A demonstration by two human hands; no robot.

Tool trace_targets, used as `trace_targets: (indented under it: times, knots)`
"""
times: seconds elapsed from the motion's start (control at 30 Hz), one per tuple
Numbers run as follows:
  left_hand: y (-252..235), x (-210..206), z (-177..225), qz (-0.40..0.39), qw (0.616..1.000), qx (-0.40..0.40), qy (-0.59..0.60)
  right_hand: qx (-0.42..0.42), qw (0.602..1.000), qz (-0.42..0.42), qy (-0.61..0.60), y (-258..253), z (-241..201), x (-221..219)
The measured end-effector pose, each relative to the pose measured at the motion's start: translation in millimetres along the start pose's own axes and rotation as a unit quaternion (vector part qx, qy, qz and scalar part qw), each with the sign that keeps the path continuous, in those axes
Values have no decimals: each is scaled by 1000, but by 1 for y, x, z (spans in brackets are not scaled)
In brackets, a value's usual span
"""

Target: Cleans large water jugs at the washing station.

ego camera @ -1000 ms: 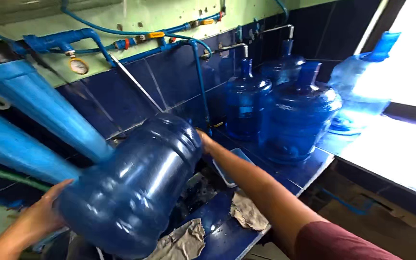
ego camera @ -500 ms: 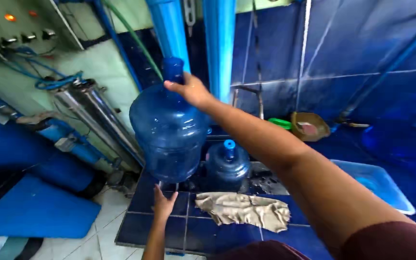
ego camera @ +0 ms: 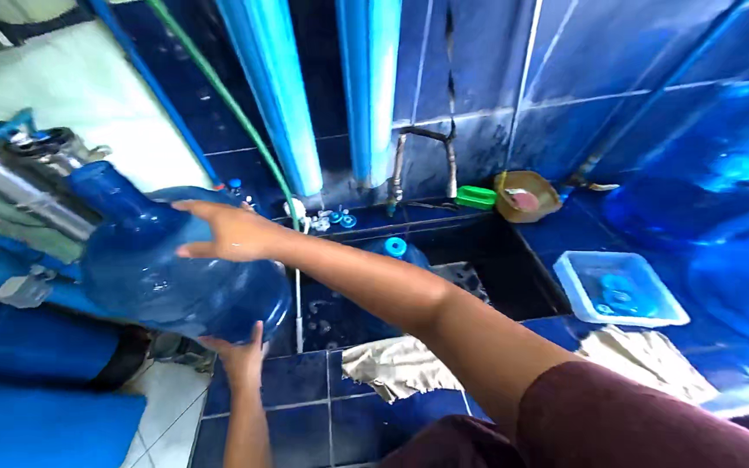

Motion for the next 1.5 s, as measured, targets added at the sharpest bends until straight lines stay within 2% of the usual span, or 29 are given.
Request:
trace_targets:
  times: [0.07, 0.13, 0.2, 0.27, 0.3, 0.33, 0.37, 0.4, 0.5, 0.57, 0.63, 0.73, 0.83, 0.9, 1.0, 1.07, 1.1, 1.2, 1.27, 1.33, 1.43, 1.5]
  knots:
    - [-11, -2, -6, -7, 1000, 3, 29, 3, 996, 37, -78, 59, 55, 47]
    - [-5, -5, -16, 0, 999, 34, 6, -106, 962, 137, -210, 130, 157, 101]
    - [19, -25, -16, -6, 999, 45, -12, -265, 865, 301, -303, 223, 283, 148]
    - [52, -68, 8, -43, 998, -6, -39, -369, 717, 456, -377, 312, 382, 178]
    - [67, -99, 26, -80, 995, -43, -49, -399, 649, 504, -408, 343, 416, 187]
    - [78, -132, 46, -118, 988, -82, -56, -415, 607, 525, -429, 360, 438, 195]
    - [84, -166, 67, -152, 979, -123, -59, -421, 601, 521, -435, 363, 450, 203]
    - [87, -200, 88, -188, 968, -158, -49, -421, 628, 491, -432, 353, 453, 212]
    - [83, -291, 143, -307, 931, -198, -3, -410, 779, 320, -350, 296, 453, 239]
    - [78, -339, 166, -368, 904, -214, 42, -409, 850, 262, -205, 277, 480, 257]
    - [79, -366, 186, -385, 888, -223, 112, -400, 891, 215, 9, 270, 501, 283]
    - [86, -381, 192, -386, 876, -236, 165, -424, 876, 67, 219, 267, 526, 302]
    - [95, -381, 193, -357, 873, -278, 182, -383, 872, 20, 304, 277, 554, 296]
    - [97, -382, 203, -343, 879, -283, 174, -408, 868, -6, 282, 289, 544, 288]
    - [94, -398, 225, -360, 889, -258, 113, -451, 882, 15, 133, 308, 520, 281]
    - [86, -421, 239, -382, 892, -229, 79, -392, 919, 51, 11, 309, 498, 275]
    - [83, -434, 244, -402, 889, -209, 68, -354, 934, 43, -20, 306, 479, 271]
    - [78, -467, 259, -464, 860, -202, 68, -252, 966, 2, 58, 298, 424, 258]
    - [79, -474, 272, -490, 828, -264, 73, -210, 971, -12, 117, 297, 406, 250]
    - [80, -472, 282, -472, 794, -380, 43, -186, 968, -25, 166, 296, 409, 243]
    - [81, -466, 293, -366, 736, -569, -34, -177, 956, 2, 234, 293, 429, 247]
    - [85, -467, 297, -313, 707, -632, -42, -171, 947, 22, 273, 290, 442, 256]
Point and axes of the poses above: each hand's wrist, its own y-axis away from the middle knuckle, its own x-axis out of the back of the hand, z = x × y, the point moved 9 cm from there along -y, towards the middle knuckle, and after that the axes turned 10 degrees about -y, right-handed, at the moved point
